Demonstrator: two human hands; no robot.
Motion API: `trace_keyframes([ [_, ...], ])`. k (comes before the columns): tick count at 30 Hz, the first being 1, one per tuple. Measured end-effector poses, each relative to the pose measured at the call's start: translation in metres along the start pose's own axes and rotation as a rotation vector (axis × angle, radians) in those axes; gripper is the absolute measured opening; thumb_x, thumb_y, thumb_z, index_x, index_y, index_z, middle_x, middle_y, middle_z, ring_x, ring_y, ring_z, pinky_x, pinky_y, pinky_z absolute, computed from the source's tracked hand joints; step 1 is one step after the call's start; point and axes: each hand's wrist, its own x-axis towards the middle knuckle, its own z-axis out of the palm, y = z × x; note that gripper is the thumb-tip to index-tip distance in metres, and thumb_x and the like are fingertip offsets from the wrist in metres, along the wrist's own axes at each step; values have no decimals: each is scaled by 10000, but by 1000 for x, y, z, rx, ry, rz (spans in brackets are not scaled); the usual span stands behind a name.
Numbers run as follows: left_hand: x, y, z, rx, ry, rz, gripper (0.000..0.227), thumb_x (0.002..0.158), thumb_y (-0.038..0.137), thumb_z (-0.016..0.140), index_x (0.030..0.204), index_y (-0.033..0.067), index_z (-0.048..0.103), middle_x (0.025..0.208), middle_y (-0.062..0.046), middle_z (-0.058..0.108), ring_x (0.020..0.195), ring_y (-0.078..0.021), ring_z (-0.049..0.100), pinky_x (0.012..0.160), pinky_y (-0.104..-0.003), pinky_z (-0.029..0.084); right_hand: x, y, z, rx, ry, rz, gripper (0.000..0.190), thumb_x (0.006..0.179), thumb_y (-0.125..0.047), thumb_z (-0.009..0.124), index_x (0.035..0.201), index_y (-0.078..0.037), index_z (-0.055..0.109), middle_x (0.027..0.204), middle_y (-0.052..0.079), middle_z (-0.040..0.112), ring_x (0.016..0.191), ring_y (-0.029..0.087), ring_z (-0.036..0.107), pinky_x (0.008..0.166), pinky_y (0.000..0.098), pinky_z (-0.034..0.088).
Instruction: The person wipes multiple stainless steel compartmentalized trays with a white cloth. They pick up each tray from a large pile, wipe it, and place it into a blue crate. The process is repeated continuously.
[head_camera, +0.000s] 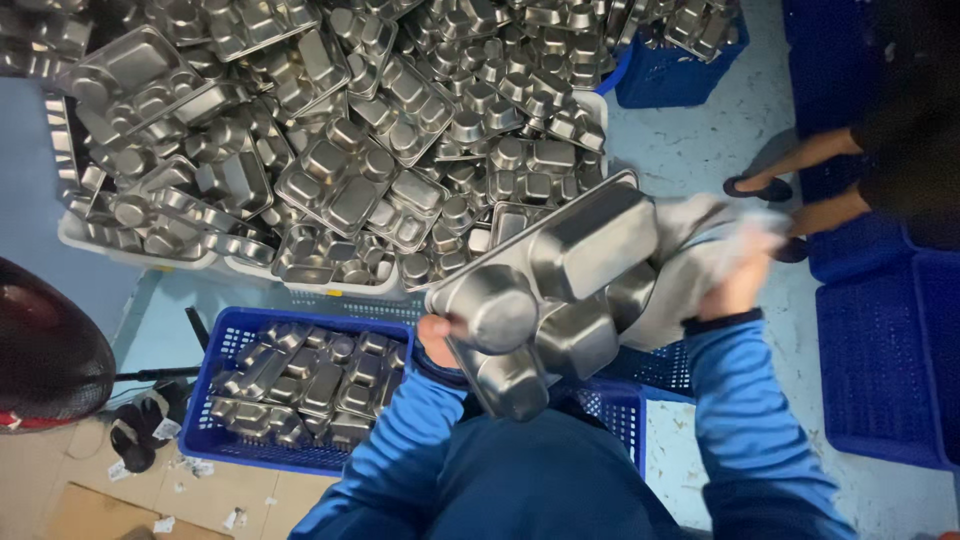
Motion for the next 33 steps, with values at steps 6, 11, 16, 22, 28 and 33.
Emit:
trace_keyframes([
  [6,13,-25,29,535,-9,-162,1110,680,212,827,1621,-21,286,1525,-292,450,1399,-401,470,1217,-500,375,-40,-20,70,-86,50,-105,690,1002,-192,563,1553,9,201,1506,166,398,1368,269,438,1117,338,396],
  [11,45,-21,88,1535,-286,-17,1255,616,205,840,1668,-14,191,1723,-258,233,1630,-377,207,1339,-442,165,-70,-22,139,139,87,-33,646,1071,-258,488,1587,-15,187,1495,156,417,1333,247,453,1088,331,404],
  [16,24,-13,133,1705,-407,-155,1275,523,282,829,1632,-7,271,1648,-248,356,1545,-369,348,1308,-450,269,2,12,64,791,-94,199,386,1147,-343,524,1325,-1,525,1158,123,673,1058,252,678,946,392,565],
  [22,-1,12,96,878,-102,35,1191,598,303,807,1635,12,297,1579,-220,416,1477,-347,403,1269,-431,298,9,54,-1,130,-252,350,441,1068,-352,407,1319,-36,588,1162,104,713,996,238,702,912,389,571],
  [28,-9,25,48,400,142,310,1120,644,303,814,1615,26,331,1488,-194,491,1377,-328,482,1204,-420,370,-39,32,50,443,-177,272,458,1081,-344,396,1407,-52,530,1298,130,639,1124,238,662,970,392,550],
  [33,35,-18,45,529,125,244,1061,681,303,819,1599,38,358,1412,-173,554,1294,-313,548,1151,-411,429,-107,6,136,405,-124,209,531,1080,-404,442,1435,-14,507,1327,168,614,1158,281,640,979,431,545],
])
